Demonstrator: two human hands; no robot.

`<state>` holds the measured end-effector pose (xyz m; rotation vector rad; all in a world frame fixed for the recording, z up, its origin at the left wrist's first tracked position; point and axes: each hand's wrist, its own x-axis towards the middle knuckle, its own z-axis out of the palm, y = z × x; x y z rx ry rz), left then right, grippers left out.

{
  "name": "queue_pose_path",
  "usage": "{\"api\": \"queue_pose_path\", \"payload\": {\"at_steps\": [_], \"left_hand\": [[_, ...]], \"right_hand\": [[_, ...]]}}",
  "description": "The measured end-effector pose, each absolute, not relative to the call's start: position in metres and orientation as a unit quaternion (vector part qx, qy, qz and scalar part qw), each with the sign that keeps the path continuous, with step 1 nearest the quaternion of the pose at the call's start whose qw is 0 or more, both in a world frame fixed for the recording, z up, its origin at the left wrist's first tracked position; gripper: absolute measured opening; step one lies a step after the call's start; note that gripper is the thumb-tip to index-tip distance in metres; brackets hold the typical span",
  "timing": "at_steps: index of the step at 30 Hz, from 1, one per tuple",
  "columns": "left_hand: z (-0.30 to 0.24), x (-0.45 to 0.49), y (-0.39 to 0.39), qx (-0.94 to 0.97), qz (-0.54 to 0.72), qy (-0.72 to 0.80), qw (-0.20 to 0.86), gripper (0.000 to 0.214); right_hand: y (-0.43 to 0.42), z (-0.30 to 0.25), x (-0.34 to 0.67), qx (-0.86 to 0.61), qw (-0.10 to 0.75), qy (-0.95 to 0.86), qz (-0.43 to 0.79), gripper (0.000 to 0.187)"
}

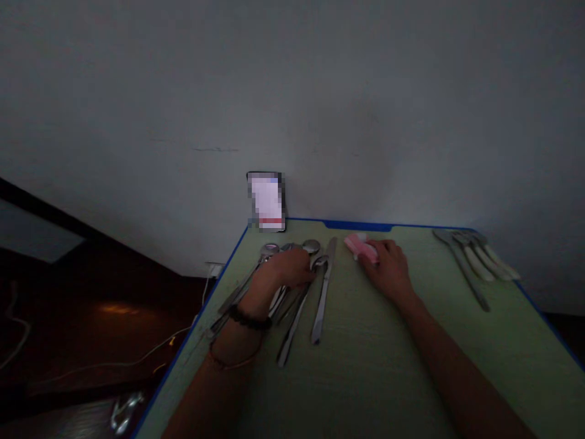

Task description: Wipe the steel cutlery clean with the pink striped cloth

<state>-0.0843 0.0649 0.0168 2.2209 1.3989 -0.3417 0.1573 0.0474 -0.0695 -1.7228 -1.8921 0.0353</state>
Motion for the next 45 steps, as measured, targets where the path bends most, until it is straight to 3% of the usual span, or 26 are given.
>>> {"api": "queue_pose_path", "payload": {"at_steps": [8,13,30,39,42,45], "left_hand": [[0.039,-0.103,0.066,0.822,-0.047,0.478,0.306,0.045],[0.040,-0.118,0.070,0.779,-0.006,0.526,0.340,0.042],[0.020,-0.087,0.064,0.759,-0.091,0.639,0.089,0.032],[0.006,-0.077,0.064,0.756,-0.116,0.643,0.042,0.027],[0.009,-0.075,0.063,0.757,-0.115,0.642,0.040,0.026],[0.015,-0.073,0.061,0.762,-0.110,0.637,0.044,0.028]], "right_hand": [[0.045,-0.067,0.156,-0.649,0.287,-0.704,0.015,0.045],[0.045,-0.068,0.157,-0.645,0.291,-0.707,0.017,0.043],[0.046,-0.068,0.157,-0.652,0.278,-0.705,0.016,0.045],[0.045,-0.067,0.156,-0.629,0.285,-0.723,0.030,0.045],[0.044,-0.060,0.161,-0.584,0.262,-0.765,0.072,0.053],[0.044,-0.052,0.169,-0.524,0.221,-0.814,0.121,0.073]]}}
